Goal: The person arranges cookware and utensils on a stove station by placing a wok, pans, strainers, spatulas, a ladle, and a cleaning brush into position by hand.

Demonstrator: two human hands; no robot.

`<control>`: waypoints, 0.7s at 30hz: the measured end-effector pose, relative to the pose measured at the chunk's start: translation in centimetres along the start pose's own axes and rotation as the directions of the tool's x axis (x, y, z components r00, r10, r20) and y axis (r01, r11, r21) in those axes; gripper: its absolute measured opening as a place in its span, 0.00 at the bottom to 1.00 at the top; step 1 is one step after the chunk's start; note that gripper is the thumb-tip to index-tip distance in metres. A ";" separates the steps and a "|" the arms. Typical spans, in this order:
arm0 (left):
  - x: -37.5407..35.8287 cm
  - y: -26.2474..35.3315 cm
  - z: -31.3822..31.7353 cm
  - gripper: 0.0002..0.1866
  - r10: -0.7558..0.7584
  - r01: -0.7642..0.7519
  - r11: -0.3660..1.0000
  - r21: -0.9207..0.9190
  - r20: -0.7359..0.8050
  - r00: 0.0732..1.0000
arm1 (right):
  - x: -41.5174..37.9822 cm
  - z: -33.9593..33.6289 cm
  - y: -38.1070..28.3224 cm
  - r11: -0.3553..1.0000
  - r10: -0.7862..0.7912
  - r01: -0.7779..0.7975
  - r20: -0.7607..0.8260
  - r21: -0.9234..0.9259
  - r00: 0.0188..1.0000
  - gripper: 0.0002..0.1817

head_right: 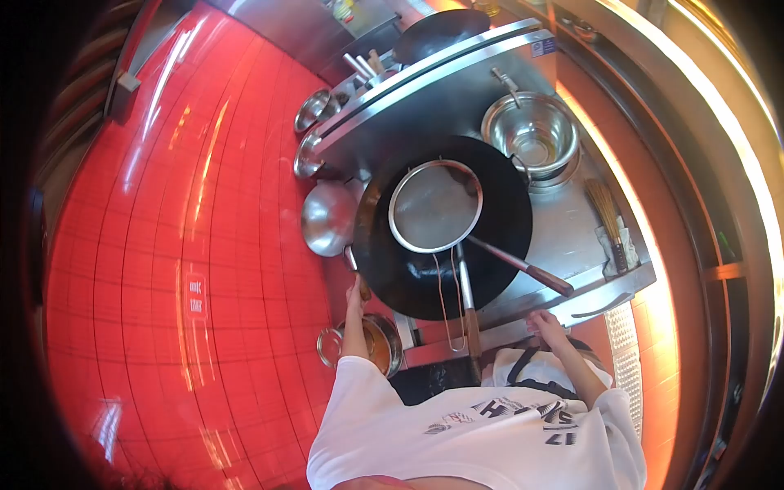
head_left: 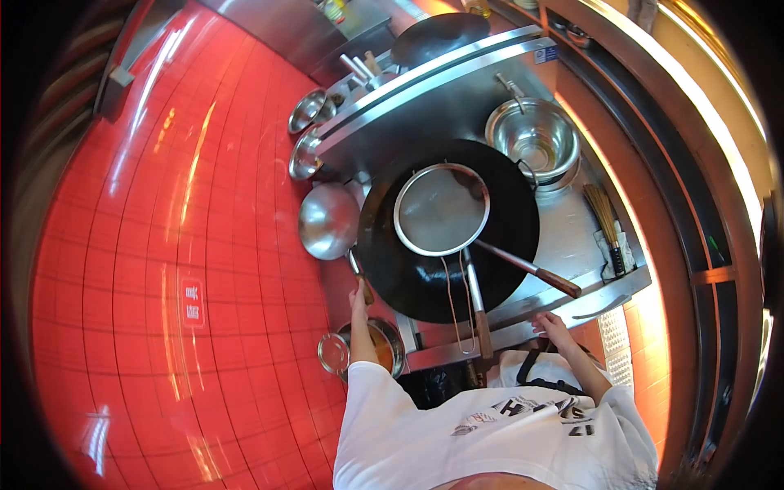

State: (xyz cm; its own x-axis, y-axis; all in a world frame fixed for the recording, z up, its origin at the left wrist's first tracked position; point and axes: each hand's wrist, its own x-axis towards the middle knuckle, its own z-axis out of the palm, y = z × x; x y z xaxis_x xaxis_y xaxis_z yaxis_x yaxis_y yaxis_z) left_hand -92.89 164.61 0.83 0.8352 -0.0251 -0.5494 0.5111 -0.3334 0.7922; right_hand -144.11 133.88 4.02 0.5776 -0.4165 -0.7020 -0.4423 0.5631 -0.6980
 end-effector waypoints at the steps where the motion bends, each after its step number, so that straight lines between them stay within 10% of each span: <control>1: 0.6 0.0 0.3 0.37 0.012 -0.012 1.000 0.009 0.022 1.000 | 0.2 -0.2 0.5 1.000 -0.010 0.010 -0.010 -0.004 1.000 0.16; 12: -1.0 3.5 -1.2 0.10 -0.078 0.072 0.997 0.033 0.237 0.968 | -0.1 -1.5 3.1 0.991 -0.061 0.071 -0.081 0.117 0.995 0.14; 21: -5.9 5.2 -1.5 0.06 0.050 -0.048 0.995 -0.087 0.026 0.998 | -0.1 -1.6 3.3 0.990 -0.111 0.111 -0.006 0.086 0.994 0.14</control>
State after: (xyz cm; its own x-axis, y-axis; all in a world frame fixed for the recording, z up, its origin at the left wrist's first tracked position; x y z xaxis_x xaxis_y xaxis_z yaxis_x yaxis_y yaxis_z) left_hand -94.88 164.48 8.61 0.8544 -0.0660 -0.5153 0.4861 -0.2488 0.8378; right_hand -146.78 134.63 1.56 0.6191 -0.4807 -0.6210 -0.3147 0.5726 -0.7570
